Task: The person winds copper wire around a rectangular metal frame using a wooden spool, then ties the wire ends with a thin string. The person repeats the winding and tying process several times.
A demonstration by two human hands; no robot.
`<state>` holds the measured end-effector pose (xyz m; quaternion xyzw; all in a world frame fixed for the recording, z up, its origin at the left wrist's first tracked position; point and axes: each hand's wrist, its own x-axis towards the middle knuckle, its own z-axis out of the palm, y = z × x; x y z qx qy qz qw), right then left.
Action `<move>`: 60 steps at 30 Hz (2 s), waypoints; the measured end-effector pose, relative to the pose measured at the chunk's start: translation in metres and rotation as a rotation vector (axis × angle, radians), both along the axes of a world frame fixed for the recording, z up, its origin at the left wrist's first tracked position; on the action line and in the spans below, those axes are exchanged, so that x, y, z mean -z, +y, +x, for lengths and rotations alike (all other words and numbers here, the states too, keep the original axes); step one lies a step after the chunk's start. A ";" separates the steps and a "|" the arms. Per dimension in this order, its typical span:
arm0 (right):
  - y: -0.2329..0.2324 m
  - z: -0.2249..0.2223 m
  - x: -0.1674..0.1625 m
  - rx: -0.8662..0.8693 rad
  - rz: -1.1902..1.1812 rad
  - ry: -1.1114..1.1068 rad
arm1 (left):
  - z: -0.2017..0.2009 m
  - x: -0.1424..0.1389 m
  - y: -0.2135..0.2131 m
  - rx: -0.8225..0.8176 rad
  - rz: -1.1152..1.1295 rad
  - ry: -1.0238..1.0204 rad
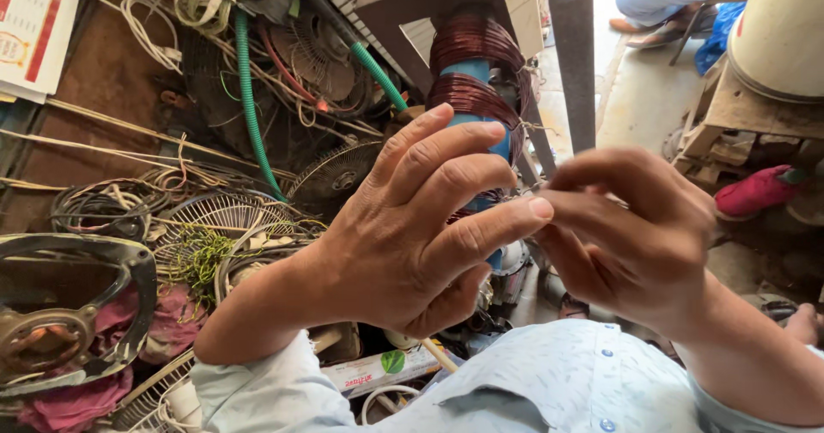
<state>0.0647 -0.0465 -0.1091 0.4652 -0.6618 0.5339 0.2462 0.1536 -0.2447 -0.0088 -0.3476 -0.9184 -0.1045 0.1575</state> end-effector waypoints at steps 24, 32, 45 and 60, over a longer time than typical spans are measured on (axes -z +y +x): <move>0.013 0.016 -0.028 -0.122 0.259 -0.113 | 0.005 -0.009 0.002 0.259 -0.230 0.260; 0.027 0.034 -0.031 0.136 0.182 0.007 | 0.000 -0.001 0.013 0.156 -0.113 0.203; 0.034 0.044 -0.006 0.274 0.126 0.360 | -0.010 -0.005 0.031 0.142 0.032 0.049; 0.060 0.026 -0.016 0.248 0.368 0.955 | -0.006 -0.011 0.036 0.160 0.070 0.015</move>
